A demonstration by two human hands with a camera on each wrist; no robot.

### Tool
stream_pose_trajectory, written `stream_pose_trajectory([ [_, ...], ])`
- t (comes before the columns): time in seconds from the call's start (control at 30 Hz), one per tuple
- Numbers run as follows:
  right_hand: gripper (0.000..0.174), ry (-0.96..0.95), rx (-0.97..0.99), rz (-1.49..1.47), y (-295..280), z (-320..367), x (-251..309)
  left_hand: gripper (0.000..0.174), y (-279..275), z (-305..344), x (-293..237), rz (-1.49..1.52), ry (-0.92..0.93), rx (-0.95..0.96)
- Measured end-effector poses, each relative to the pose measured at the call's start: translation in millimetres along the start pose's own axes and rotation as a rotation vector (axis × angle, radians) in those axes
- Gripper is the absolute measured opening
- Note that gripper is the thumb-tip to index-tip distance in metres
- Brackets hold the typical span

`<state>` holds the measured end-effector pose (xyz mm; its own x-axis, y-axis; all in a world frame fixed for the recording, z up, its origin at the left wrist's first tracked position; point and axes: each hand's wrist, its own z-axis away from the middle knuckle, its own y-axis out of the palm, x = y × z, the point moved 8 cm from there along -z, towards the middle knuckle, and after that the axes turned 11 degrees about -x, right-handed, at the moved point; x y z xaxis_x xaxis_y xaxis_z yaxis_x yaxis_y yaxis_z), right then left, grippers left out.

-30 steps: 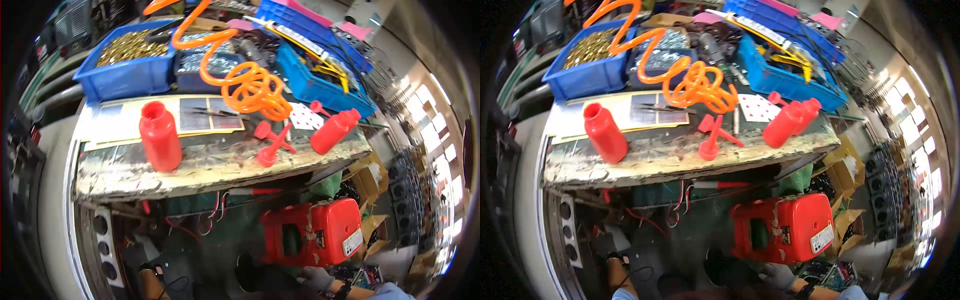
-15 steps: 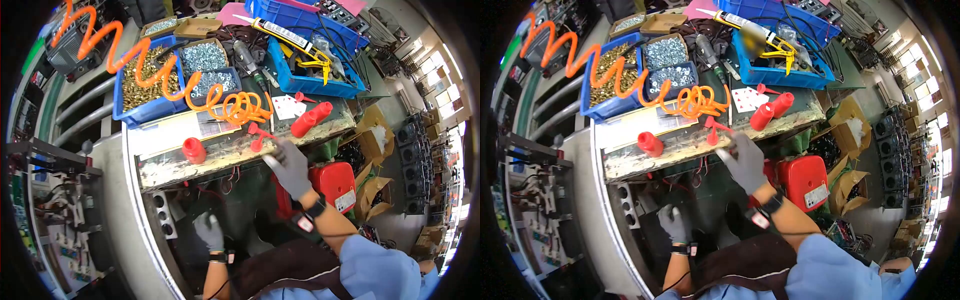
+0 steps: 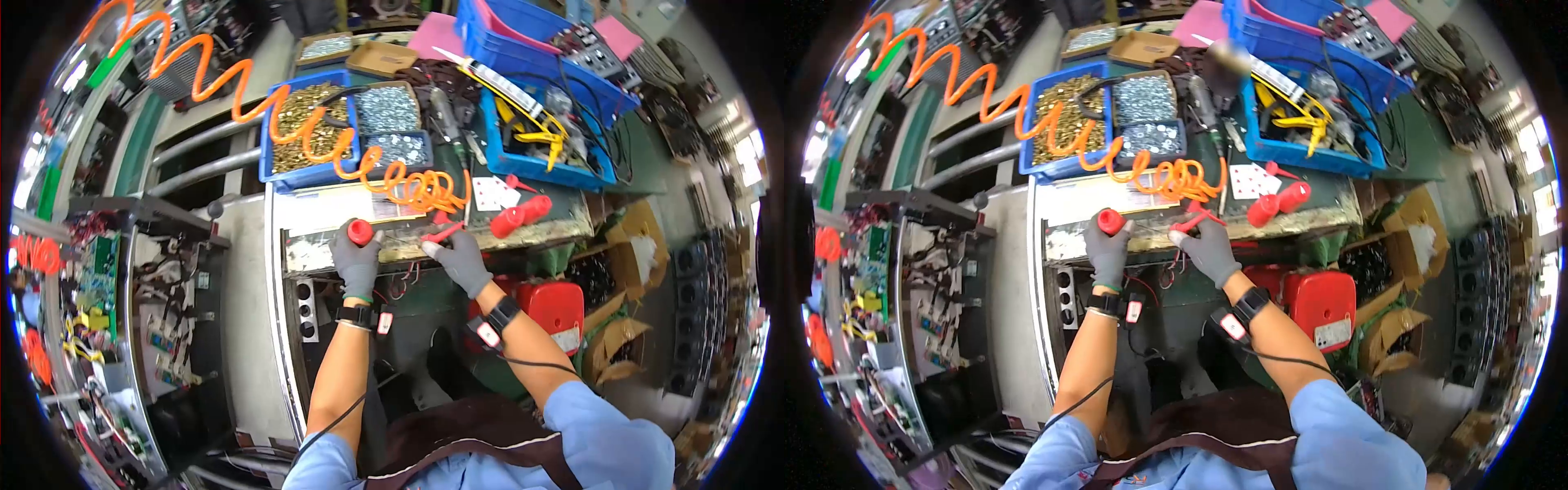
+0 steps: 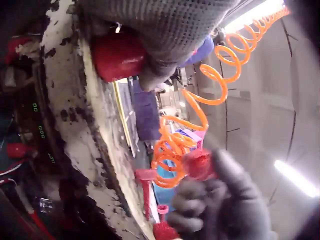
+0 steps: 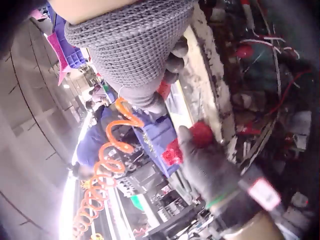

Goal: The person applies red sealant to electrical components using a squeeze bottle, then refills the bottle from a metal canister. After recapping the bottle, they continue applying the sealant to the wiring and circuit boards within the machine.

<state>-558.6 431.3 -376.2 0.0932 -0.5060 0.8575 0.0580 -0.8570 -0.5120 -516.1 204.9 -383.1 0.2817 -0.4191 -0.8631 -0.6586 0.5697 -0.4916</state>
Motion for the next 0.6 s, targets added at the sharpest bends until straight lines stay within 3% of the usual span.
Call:
stream_pose_trajectory([
  [0.07, 0.032, -0.054, 0.086, -0.347, -2.7, 1.5, 43.1, 0.051, -3.3, 2.8, -6.5, -0.009, 0.038, -0.067],
  [0.1, 0.033, 0.021, 0.178, -0.414, 1.1, 2.1, 61.2, 0.045, -5.7, 4.8, -11.0, -0.012, 0.088, -0.108],
  [0.2, 0.033, -0.139, 0.228, -0.349, 11.3, -6.7, 91.5, 0.041, 5.0, 12.0, 3.3, 0.222, 0.073, -0.084],
  [0.23, 0.034, -0.102, 0.270, -0.357, 9.5, -8.4, 103.0, 0.041, 1.4, 17.8, -0.7, 0.222, 0.064, -0.092],
  [0.3, 0.035, -0.146, 0.338, -0.348, 10.3, -10.9, 110.1, 0.039, -2.1, 34.5, -19.1, 0.483, -0.076, 0.117],
  [0.33, 0.037, -0.195, 0.391, -0.338, 10.3, -8.8, 116.0, 0.039, -19.0, 39.0, -38.9, 0.480, -0.080, 0.108],
  [0.4, 0.039, -0.176, 0.470, -0.309, 2.3, -2.4, 131.1, 0.038, -38.9, 50.6, -83.2, 0.357, -0.014, 0.257],
  [0.53, 0.040, -0.312, 0.611, -0.275, -23.1, 2.9, 154.5, 0.039, -62.7, 59.5, -117.8, -0.131, 0.303, 0.328],
  [0.6, 0.033, -0.424, 0.765, -0.250, -30.4, 13.3, 169.9, 0.041, -71.6, 64.1, -130.1, -0.148, 0.338, 0.365],
])
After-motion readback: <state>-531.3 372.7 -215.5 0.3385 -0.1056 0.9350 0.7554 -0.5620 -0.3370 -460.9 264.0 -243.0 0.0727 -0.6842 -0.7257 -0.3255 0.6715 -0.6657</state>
